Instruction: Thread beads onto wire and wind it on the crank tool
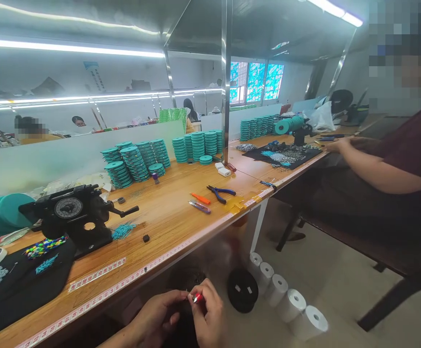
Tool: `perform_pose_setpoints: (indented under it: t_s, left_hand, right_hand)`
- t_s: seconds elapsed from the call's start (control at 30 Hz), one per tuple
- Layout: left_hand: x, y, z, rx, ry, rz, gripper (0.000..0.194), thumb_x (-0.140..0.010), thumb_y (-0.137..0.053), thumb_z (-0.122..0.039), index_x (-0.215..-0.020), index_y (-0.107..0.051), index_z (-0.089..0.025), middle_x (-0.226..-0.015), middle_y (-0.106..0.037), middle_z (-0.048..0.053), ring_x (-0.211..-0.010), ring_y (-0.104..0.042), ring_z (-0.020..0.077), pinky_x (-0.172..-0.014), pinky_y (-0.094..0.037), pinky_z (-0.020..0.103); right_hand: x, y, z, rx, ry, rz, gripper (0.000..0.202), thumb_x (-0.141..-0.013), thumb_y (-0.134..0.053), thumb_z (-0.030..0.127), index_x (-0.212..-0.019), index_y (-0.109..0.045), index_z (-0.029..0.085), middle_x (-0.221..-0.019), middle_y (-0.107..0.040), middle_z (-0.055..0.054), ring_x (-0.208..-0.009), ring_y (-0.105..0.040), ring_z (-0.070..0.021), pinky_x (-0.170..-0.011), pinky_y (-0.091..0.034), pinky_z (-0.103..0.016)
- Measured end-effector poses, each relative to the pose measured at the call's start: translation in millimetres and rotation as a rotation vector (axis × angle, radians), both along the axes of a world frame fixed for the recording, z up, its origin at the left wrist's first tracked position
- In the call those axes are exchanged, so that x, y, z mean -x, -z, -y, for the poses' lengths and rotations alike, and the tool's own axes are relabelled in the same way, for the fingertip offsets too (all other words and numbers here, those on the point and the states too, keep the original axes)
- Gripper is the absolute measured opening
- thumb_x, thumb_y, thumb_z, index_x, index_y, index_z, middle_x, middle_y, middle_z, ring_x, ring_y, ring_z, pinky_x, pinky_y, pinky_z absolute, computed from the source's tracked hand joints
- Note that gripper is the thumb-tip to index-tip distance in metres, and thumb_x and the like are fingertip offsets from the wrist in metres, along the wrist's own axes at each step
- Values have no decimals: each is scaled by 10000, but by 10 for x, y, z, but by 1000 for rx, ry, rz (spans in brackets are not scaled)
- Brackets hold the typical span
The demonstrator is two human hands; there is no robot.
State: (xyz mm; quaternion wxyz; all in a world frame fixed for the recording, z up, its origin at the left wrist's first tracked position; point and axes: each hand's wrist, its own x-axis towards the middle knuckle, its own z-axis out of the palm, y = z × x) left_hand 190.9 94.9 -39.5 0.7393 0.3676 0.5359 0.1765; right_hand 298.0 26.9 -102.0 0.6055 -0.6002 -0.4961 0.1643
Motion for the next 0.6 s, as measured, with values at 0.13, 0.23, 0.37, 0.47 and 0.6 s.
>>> perform_pose_setpoints:
  t_s: [0.13, 0.23, 0.37, 0.47, 0.6]
  left_hand:
    - [15, 18, -18, 15, -32, 17, 155, -616, -671, -239, -700, -728, -122, -746, -616, 29, -482, -335, 39, -467, -239, 172]
    - [15, 61, -26, 15, -48, 19, 172, -610, -672, -241, -712, -732, -116, -751, -636, 40, -481, -349, 36, -463, -229, 168]
    - [10, 88, -28, 4, -54, 10, 173, -604, -679, -256, -690, -728, -113, -660, -601, 23, -468, -346, 44, -455, -209, 175]
    - [10, 77, -23, -3, -43, 0, 176, -603, -673, -249, -695, -729, -109, -666, -601, 24, -471, -339, 47, -471, -232, 181]
    - [18, 65, -15, -8, -7, -8, 179, -613, -659, -262, -706, -721, -123, -631, -571, 6, -482, -351, 62, -484, -225, 200]
  right_hand:
    - [-60, 30, 7, -75, -17, 145, 162, -897, -462, 243, -785, -570, 197, -708, -527, -18, -623, -534, -147, -565, -395, -240]
    - [-51, 97, 3, -169, -3, 330, 121, -893, -468, 195, -838, -574, 182, -716, -540, -32, -618, -546, -147, -550, -395, -238]
    - [0, 157, -12, -144, 86, 444, 163, -917, -418, 190, -859, -570, 180, -709, -541, -38, -601, -550, -154, -537, -382, -250]
    - [-11, 154, -14, -110, 52, 477, 181, -922, -385, 196, -874, -559, 180, -716, -541, -41, -595, -548, -157, -531, -381, -254]
    - [-93, 88, -8, -94, -58, 433, 177, -893, -372, 164, -835, -540, 172, -710, -532, -42, -606, -537, -159, -537, -403, -252]
